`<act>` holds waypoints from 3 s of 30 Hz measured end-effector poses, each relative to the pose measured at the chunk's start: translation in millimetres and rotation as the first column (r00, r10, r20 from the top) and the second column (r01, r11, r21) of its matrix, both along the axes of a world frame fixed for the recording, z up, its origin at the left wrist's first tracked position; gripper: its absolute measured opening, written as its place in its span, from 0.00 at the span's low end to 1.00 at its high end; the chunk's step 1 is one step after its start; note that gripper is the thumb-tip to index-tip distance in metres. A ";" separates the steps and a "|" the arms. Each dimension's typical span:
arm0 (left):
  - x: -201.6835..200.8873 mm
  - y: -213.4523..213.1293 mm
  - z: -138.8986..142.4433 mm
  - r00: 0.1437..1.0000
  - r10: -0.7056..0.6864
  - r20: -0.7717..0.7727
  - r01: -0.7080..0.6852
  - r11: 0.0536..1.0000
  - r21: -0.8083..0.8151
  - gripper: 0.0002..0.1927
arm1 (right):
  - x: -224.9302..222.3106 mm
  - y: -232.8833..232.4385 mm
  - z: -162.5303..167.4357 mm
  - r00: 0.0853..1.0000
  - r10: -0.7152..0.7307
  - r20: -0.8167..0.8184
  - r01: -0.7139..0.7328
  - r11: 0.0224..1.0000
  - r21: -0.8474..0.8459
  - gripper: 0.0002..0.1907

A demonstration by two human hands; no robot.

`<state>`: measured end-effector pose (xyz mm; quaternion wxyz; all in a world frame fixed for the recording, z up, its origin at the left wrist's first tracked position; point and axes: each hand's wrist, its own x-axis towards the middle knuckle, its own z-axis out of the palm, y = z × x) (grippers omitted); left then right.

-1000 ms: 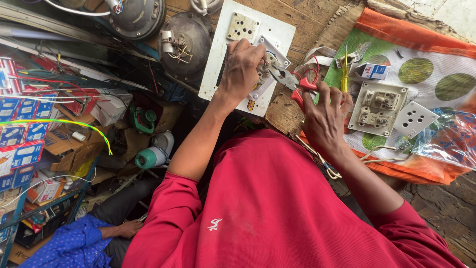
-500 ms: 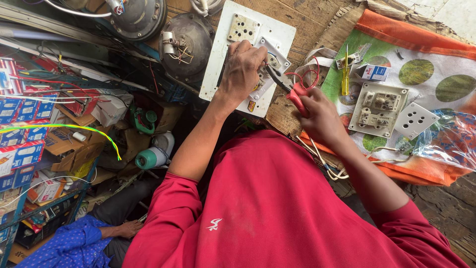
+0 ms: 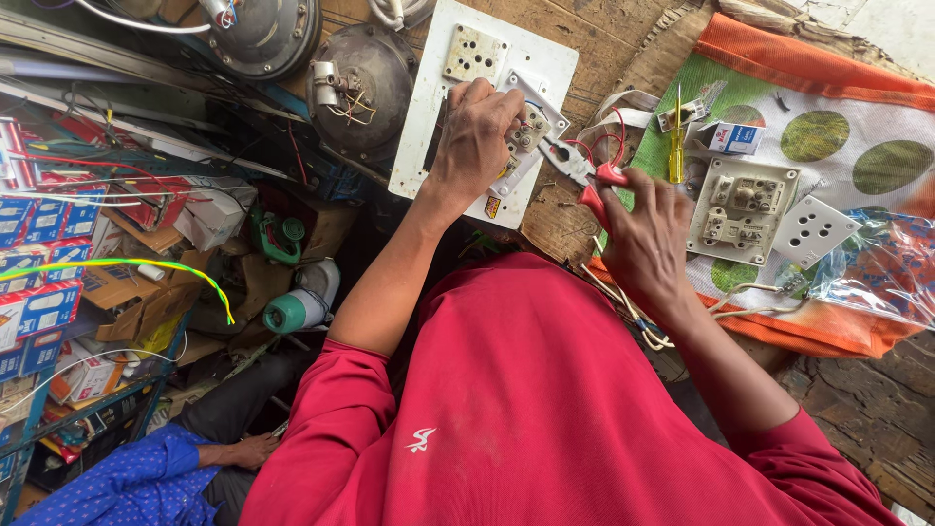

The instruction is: The person sits at a workbench assembling and wiring electrical switch and socket boards. They strip and twist wire ends by hand, connect wires to terminals on switch board components, tighten terminals with a screwdriver, use pliers on the wiring, and fit the assembled boards into white faceplates, setting finished boards aside on the bench.

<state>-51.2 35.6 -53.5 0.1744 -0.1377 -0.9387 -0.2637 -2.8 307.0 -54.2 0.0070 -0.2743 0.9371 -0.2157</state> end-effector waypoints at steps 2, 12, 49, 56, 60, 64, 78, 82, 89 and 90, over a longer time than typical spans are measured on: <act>-1.1 -1.2 -1.1 1.000 -0.012 0.026 0.012 1.000 0.002 0.06 | -0.8 0.2 3.4 0.983 0.029 -0.180 -0.014 0.996 0.085 0.16; -1.9 -0.2 2.0 0.999 -0.022 0.030 0.022 1.000 -0.018 0.06 | -13.7 -3.7 -3.6 0.978 0.069 -0.196 -0.039 0.988 0.152 0.14; 23.8 20.8 33.1 0.989 -0.002 0.146 -0.009 0.997 0.076 0.04 | -54.9 -49.1 11.7 0.858 0.179 -0.481 -0.313 0.925 -0.214 0.15; 30.5 24.1 40.3 0.993 0.021 0.118 -0.030 0.997 0.073 0.04 | -63.8 -59.0 9.7 0.594 0.179 0.784 0.536 0.639 -0.551 0.08; 30.5 27.6 45.7 0.988 0.118 0.094 -0.131 0.981 0.143 0.03 | -52.8 -56.8 4.9 0.549 0.152 0.822 0.743 0.361 -0.563 0.13; 34.8 30.6 58.7 0.976 0.157 0.150 -0.198 0.928 0.314 0.01 | -36.0 -67.3 0.7 0.577 0.135 0.806 0.738 0.337 -0.585 0.23; 47.0 25.5 22.7 0.794 -0.580 0.181 -0.452 -0.364 0.815 0.52 | -39.0 -74.0 -1.6 0.565 0.363 0.742 0.641 0.374 -0.671 0.17; 53.5 24.2 21.0 0.789 -0.615 0.019 -0.412 -0.506 0.758 0.53 | -54.0 -59.7 -1.1 0.811 -0.131 0.570 0.572 0.380 -0.727 0.13; 52.3 -0.2 24.0 0.906 -0.396 0.149 -0.282 -0.303 0.910 0.51 | -70.7 0.7 -42.8 0.900 -0.430 -0.071 0.435 0.896 0.092 0.21; 53.3 -3.7 24.2 0.916 -0.378 0.136 -0.249 -0.268 0.931 0.51 | -68.8 4.7 -50.0 0.911 -0.398 -0.104 0.405 0.912 0.064 0.23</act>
